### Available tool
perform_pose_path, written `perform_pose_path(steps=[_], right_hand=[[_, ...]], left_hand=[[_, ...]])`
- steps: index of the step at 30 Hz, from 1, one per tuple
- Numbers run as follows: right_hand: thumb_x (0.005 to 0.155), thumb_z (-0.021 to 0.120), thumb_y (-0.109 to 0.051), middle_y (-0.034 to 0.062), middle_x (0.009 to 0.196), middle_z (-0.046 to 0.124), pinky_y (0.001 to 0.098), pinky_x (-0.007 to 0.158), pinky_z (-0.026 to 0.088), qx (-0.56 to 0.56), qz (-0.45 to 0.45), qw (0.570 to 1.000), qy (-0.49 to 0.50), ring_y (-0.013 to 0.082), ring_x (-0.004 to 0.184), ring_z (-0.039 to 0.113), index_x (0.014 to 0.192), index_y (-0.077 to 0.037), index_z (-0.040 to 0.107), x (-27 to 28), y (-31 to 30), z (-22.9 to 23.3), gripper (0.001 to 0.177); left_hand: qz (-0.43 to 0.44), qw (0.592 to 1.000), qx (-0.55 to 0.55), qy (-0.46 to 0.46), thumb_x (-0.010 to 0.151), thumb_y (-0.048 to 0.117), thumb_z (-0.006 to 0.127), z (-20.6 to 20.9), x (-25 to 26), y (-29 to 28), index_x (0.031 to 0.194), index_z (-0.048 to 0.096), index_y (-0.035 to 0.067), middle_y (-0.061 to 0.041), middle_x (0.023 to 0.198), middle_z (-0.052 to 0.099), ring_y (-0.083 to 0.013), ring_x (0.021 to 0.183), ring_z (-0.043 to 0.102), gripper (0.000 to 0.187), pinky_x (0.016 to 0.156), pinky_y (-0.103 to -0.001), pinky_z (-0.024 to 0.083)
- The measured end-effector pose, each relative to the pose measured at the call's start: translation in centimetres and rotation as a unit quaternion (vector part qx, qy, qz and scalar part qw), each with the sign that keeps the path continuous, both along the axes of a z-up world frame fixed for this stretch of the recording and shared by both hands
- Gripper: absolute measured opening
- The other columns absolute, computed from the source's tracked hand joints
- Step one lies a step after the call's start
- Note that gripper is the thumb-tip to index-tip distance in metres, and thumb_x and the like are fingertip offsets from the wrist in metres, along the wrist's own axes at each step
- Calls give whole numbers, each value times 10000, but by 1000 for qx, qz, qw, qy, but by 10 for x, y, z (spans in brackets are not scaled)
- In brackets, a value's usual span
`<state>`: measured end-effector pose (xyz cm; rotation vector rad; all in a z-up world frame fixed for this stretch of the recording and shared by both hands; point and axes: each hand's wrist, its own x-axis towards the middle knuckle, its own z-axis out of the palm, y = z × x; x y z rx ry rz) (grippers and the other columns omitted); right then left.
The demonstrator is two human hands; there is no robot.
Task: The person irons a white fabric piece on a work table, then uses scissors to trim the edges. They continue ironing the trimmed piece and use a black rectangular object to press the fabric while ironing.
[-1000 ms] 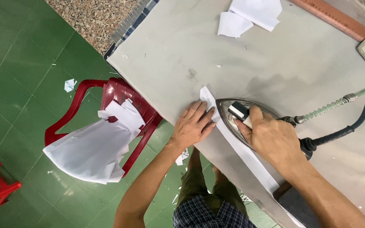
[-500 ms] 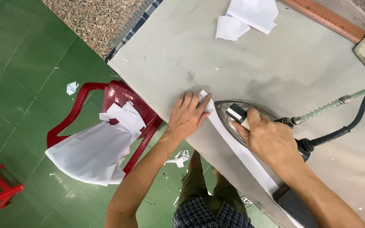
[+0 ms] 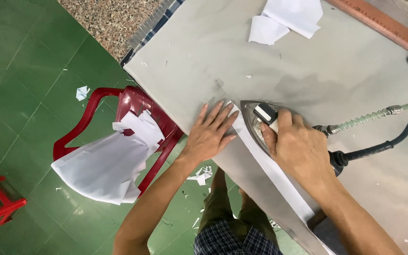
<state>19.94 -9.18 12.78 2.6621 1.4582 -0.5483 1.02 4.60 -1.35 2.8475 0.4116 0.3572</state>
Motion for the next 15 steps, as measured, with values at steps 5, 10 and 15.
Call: perform_pose_path(steps=[5, 10, 15], right_hand=[[1046, 464, -559, 209, 897, 728, 481, 617, 607, 19, 25, 999, -9, 385, 778, 780, 1212, -40, 639, 3, 7, 0, 573], [1035, 510, -557, 187, 791, 707, 485, 611, 604, 40, 64, 997, -18, 391, 709, 770, 1211, -31, 636, 10, 14, -5, 569], [1028, 533, -547, 164, 748, 704, 486, 618, 608, 45, 88, 995, -33, 378, 689, 763, 1191, -32, 616, 13, 17, -11, 547]], left_hand=[[-11, 1000, -24, 2, 1059, 529, 420, -6, -4, 3, 1587, 406, 198, -69, 1641, 397, -279, 1539, 309, 623, 1274, -532, 77], [-10, 1000, -9, -23, 1032, 573, 447, -10, -5, 3, 1548, 470, 192, -58, 1619, 429, -277, 1520, 353, 642, 1276, -529, 113], [7, 999, -19, -31, 1022, 611, 410, -16, -6, 1, 1552, 463, 210, -46, 1620, 427, -270, 1519, 360, 667, 1280, -531, 113]])
